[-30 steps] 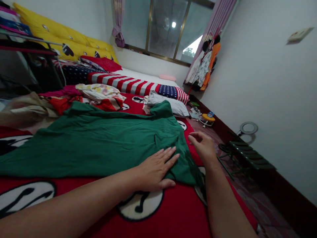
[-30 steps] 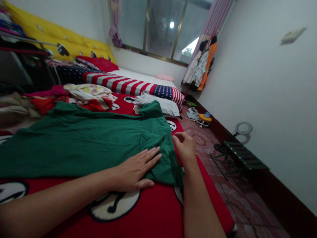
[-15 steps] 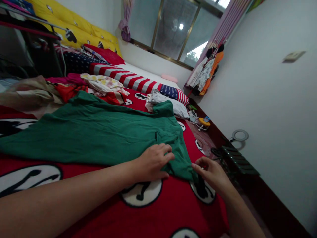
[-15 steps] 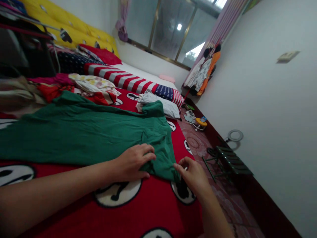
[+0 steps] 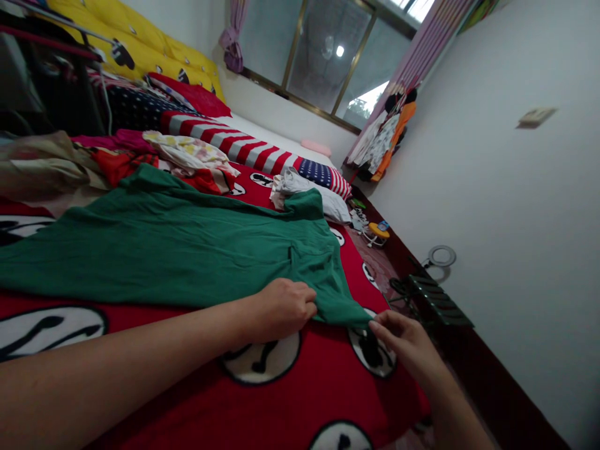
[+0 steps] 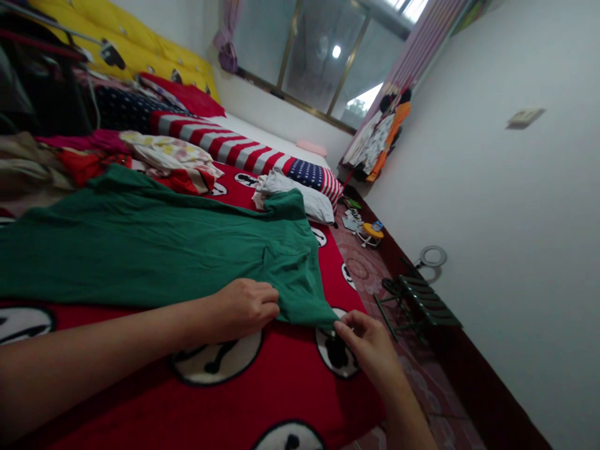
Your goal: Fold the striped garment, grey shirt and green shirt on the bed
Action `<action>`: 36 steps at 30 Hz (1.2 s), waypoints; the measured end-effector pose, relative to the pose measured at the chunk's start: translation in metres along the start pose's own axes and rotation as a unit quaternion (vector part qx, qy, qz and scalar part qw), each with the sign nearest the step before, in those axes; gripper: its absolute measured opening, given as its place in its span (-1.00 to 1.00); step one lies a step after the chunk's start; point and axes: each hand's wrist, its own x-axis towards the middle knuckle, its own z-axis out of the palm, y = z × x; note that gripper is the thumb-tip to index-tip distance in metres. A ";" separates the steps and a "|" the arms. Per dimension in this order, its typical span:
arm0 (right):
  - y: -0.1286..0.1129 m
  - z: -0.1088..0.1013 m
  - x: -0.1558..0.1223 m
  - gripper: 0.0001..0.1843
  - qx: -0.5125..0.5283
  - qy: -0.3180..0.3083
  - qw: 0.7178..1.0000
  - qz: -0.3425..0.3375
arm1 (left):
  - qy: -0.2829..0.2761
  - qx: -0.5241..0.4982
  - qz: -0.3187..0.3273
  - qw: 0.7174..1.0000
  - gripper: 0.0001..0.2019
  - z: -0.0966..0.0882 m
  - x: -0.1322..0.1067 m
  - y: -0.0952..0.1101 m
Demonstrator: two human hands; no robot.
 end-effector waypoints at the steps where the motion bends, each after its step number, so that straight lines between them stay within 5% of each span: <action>1: 0.001 -0.003 -0.001 -0.66 0.014 0.007 1.000 0.006 | -0.002 -0.001 -0.002 1.000 -0.88 -0.003 0.000 0.000; 9: 0.018 0.001 -0.007 -0.73 0.001 -0.013 0.999 0.052 | -0.068 -0.023 -0.010 0.997 -0.88 -0.008 0.000 0.003; 15: -0.003 -0.003 -0.001 -0.74 -0.230 -0.021 0.973 0.006 | -0.096 -0.106 -0.048 0.989 -0.91 -0.026 0.004 0.001; 18: -0.023 0.001 0.008 -0.64 -0.268 0.004 0.963 -0.027 | -0.045 -0.138 -0.075 0.987 -0.72 -0.023 0.003 -0.008; 21: -0.036 0.010 0.025 -0.67 -0.277 -0.059 0.957 -0.062 | -0.042 -0.111 -0.145 0.982 -0.47 -0.006 -0.005 -0.022; 26: -0.060 0.010 0.085 -0.61 -0.266 -0.111 0.951 -0.109 | -0.070 -0.114 -0.195 0.972 -0.33 0.018 -0.015 -0.034; 31: -0.094 0.017 0.178 -0.68 -0.084 0.001 0.990 -0.117 | -0.045 -0.138 -0.207 0.967 -0.33 0.020 -0.016 -0.031; 36: -0.118 0.045 0.267 -0.34 -0.009 0.083 0.992 -0.089 | -0.048 -0.165 -0.212 0.962 -0.33 0.014 -0.017 -0.031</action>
